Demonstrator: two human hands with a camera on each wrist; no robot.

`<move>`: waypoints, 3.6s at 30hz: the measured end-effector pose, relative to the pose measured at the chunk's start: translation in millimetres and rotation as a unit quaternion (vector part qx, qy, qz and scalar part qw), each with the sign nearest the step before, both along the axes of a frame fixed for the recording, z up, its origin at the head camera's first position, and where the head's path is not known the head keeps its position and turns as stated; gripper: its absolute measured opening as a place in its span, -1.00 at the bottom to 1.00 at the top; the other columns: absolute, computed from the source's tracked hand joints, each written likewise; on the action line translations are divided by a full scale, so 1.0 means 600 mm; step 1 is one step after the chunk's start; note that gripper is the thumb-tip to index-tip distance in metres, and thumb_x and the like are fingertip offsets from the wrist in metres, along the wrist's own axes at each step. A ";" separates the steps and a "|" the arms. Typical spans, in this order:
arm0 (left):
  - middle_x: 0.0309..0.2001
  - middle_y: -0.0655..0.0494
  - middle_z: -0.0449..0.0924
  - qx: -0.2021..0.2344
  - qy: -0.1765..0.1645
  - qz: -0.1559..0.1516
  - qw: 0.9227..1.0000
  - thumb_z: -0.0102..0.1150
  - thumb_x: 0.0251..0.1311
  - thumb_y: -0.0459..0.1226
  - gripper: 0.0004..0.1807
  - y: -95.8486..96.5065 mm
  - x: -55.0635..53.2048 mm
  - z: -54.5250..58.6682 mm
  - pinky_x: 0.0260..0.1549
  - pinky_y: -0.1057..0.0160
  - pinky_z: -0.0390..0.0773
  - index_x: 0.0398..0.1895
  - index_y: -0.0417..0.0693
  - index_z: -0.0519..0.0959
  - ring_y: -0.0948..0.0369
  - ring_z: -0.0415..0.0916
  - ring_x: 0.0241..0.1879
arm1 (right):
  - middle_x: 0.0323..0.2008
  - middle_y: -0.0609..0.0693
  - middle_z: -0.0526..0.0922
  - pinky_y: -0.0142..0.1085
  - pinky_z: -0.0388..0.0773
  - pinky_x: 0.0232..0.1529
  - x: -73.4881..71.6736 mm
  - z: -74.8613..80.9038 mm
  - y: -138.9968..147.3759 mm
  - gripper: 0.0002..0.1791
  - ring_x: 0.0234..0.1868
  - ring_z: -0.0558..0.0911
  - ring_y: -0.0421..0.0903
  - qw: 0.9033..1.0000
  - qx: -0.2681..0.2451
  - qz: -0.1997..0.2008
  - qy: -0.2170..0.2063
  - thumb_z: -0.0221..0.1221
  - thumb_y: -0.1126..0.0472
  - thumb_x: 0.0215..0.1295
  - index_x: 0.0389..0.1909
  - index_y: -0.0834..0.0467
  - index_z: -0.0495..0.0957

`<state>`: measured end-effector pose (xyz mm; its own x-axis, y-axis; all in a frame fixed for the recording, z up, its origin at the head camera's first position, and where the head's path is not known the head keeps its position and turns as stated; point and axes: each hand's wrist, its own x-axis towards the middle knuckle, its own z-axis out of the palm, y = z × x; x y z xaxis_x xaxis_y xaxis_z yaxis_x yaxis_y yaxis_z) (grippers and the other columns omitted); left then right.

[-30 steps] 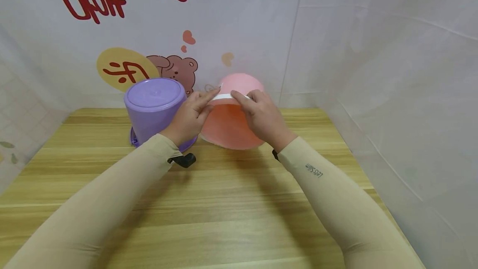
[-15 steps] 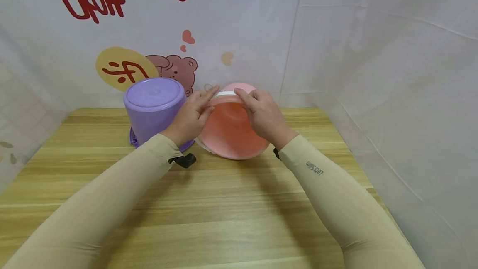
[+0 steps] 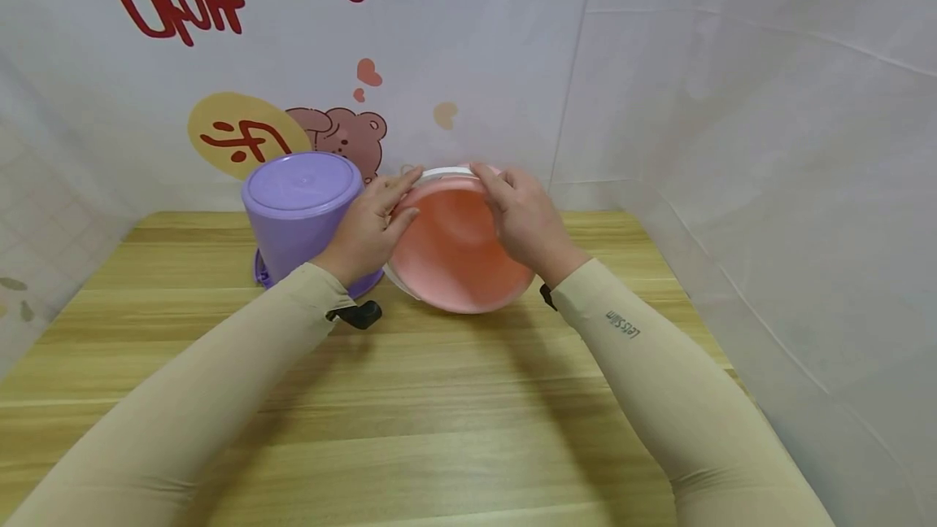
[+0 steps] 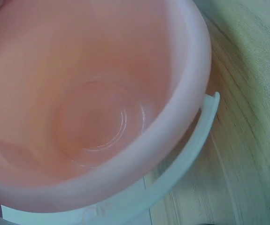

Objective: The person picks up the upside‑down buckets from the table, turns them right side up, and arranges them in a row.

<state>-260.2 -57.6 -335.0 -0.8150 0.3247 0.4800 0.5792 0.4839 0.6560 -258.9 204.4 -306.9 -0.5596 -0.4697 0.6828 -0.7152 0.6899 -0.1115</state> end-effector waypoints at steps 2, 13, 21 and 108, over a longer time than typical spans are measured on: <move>0.19 -0.11 0.47 0.004 0.004 0.001 1.000 0.20 0.52 -0.24 -0.34 -0.001 -0.001 0.000 -0.17 0.12 0.50 0.62 0.28 0.32 0.06 0.42 -0.19 | -0.31 0.30 0.59 0.00 0.54 -0.29 0.001 0.003 0.000 -0.55 -0.30 0.53 0.22 1.000 -0.006 -0.004 -0.007 0.20 0.37 0.51 0.37 0.28 0.53; 0.25 -0.18 0.49 0.016 0.018 0.020 1.000 0.23 0.50 -0.23 -0.30 -0.007 -0.005 -0.002 0.36 -0.01 0.48 0.65 0.11 0.26 -0.11 0.42 0.40 | -0.07 0.38 0.62 0.14 0.58 -0.06 0.007 0.028 0.004 -0.51 -0.11 0.57 0.29 0.987 -0.056 -0.086 -0.121 0.05 0.26 0.63 0.50 0.17 0.44; 0.37 -0.21 0.44 0.022 0.006 0.031 0.999 0.24 0.49 -0.23 -0.23 -0.009 -0.008 -0.005 0.49 -0.03 0.38 0.68 0.12 0.17 -0.11 0.33 0.51 | 0.22 0.41 0.62 0.21 0.51 0.19 -0.003 0.034 0.019 -0.49 0.17 0.56 0.35 0.977 -0.097 -0.102 -0.157 0.00 0.23 0.66 0.54 0.21 0.37; 0.74 0.22 -0.47 -0.031 -0.072 0.010 0.997 0.25 0.22 0.38 0.23 -0.019 0.003 -0.030 0.60 -0.26 0.04 0.75 0.28 -0.24 -0.05 -0.34 0.73 | 0.57 0.25 0.28 0.13 0.31 0.55 0.003 -0.018 0.034 -0.33 0.55 0.34 0.19 0.927 -0.221 -0.133 -0.273 -0.07 0.02 0.67 0.66 0.18 0.13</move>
<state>-258.2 -68.9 -352.9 -0.8807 0.3331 0.3367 0.4707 0.5365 0.7005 -257.4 225.0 -317.9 -0.9342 -0.0080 0.3566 -0.2806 0.6339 -0.7207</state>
